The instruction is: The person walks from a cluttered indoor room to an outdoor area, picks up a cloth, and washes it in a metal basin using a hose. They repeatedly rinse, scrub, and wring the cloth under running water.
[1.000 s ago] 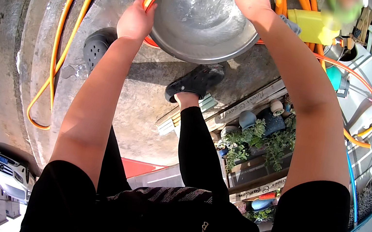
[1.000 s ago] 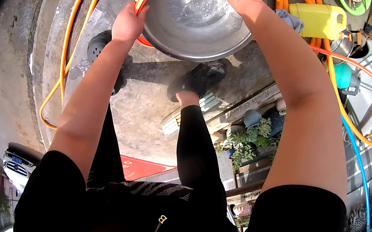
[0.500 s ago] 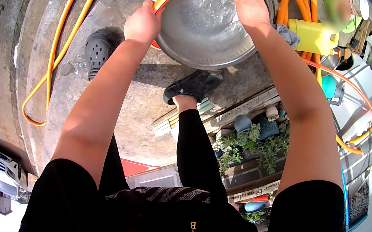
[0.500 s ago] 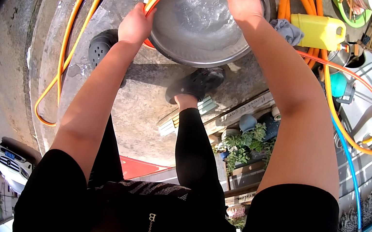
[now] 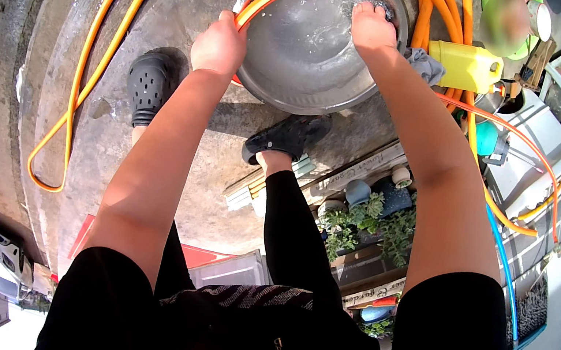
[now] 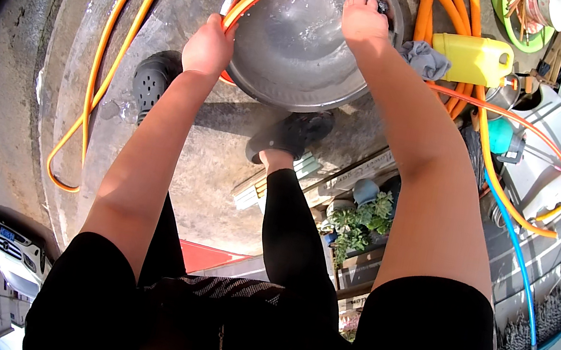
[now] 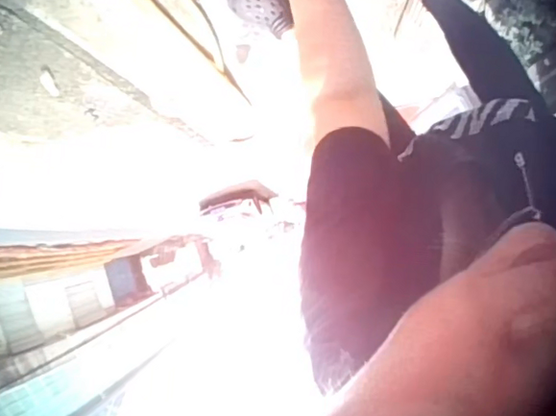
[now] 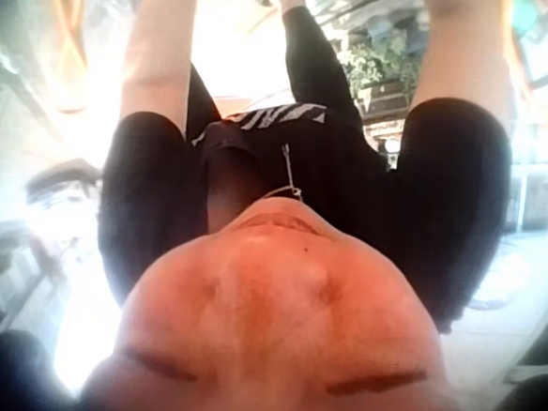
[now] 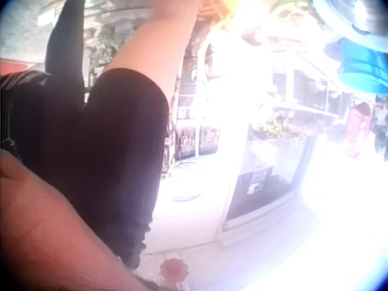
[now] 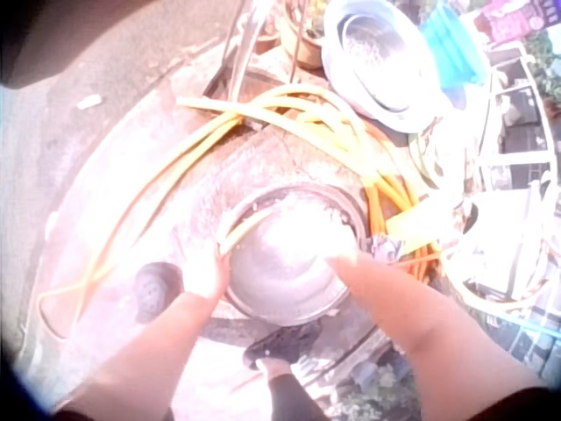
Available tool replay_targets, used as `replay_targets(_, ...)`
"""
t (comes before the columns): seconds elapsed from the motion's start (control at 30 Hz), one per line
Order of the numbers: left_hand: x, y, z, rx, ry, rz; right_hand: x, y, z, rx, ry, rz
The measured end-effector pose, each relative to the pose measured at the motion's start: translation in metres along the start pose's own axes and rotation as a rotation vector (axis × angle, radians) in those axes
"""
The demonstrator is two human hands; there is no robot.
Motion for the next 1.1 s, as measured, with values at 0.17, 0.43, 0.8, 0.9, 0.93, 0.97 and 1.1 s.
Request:
replay_targets(0.17,-0.005,0.002,-0.004,0.057,0.050,0.012,-0.021,0.093,0.015,-0.301,-0.766,-0.257)
replay_targets(0.43,-0.002,0.001,0.001,0.033,0.038,-0.005,-0.090,0.142,0.028,-0.807,-1.654,-0.111)
replay_targets(0.8,0.010,0.038,-0.010,-0.091,0.176,-0.165,0.144,0.121,0.121,-0.507,-1.030,0.150)
replay_targets(0.9,0.016,0.056,0.007,-0.253,0.037,-0.209,0.203,0.153,0.105,-0.482,-0.735,0.184)
replay_targets(0.93,0.019,0.060,0.014,-0.271,-0.004,-0.255,0.207,0.165,0.100,-0.459,-0.668,0.247)
replay_targets(0.97,0.022,0.061,0.020,-0.287,-0.044,-0.298,0.211,0.174,0.097,-0.434,-0.599,0.311)
replay_targets(1.1,0.035,0.051,0.036,-0.466,-0.144,-0.499,0.226,0.188,0.086,-0.271,-0.565,0.396)
Point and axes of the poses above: each hand's wrist, its own y-axis away from the middle knuckle, its own x-axis out of the back of the hand, z = x × y, the point moved 4 cm from there along -y, towards the middle knuckle, and after that the axes turned 7 degrees about -z, right-handed, at the moved point
